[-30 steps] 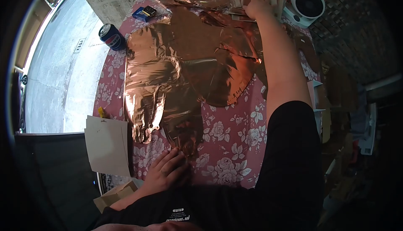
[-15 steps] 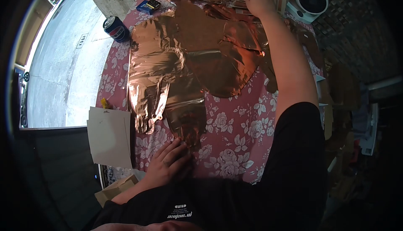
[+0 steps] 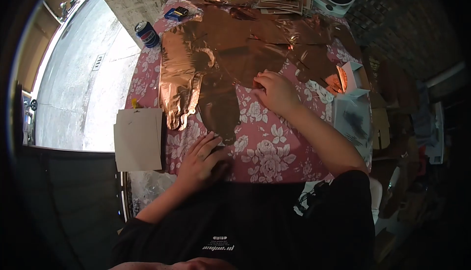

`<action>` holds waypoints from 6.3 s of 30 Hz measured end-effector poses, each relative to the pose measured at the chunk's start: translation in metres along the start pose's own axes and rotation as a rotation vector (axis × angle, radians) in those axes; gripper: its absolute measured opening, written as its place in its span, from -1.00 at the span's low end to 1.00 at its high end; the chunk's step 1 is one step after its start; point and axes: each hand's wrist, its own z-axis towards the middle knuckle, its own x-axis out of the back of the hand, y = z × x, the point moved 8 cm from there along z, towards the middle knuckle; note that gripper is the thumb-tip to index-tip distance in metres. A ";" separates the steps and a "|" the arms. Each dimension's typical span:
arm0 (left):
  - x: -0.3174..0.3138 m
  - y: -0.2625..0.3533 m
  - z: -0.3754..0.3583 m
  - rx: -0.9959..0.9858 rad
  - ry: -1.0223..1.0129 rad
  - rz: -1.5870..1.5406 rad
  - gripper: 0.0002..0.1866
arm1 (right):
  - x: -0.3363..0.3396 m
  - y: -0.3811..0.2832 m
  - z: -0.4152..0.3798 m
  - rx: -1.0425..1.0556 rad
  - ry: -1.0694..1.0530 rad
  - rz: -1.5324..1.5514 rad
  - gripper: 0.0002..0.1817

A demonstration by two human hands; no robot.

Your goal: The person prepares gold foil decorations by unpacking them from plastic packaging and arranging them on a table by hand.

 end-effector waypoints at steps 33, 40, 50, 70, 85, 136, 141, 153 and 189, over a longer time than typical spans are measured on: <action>-0.006 -0.100 0.252 -0.311 0.090 0.174 -0.60 | 0.017 0.034 0.049 -0.466 -0.082 0.385 -0.66; 0.036 -0.134 0.291 0.147 0.219 -0.026 -0.69 | 0.070 -0.010 -0.010 -0.141 0.646 -0.054 -0.55; 0.210 -0.063 0.353 -0.130 0.490 -0.426 -0.60 | -0.002 0.013 -0.011 -0.211 0.101 -0.086 -0.47; 0.250 0.081 0.226 -0.036 0.411 -0.051 -0.71 | 0.170 -0.087 -0.061 -0.397 0.368 1.084 -0.83; -0.030 -0.076 0.247 0.119 -0.028 -0.104 -0.52 | 0.101 -0.035 -0.223 -0.841 0.097 0.147 -0.34; -0.203 -0.004 0.414 0.013 -0.356 -0.369 -0.51 | 0.168 0.126 -0.091 -0.357 0.530 -0.253 -0.66; -0.202 -0.007 0.412 0.060 -0.409 -0.470 -0.54 | 0.121 0.190 -0.068 -0.612 0.121 -0.222 -0.69; -0.194 -0.025 0.412 -0.134 -0.325 -0.125 -0.65 | 0.131 0.214 -0.089 -0.726 0.241 -0.014 -0.78; -0.065 0.000 0.426 -0.030 -0.087 -0.469 -0.60 | 0.266 0.103 -0.016 -0.377 0.232 -0.181 -0.75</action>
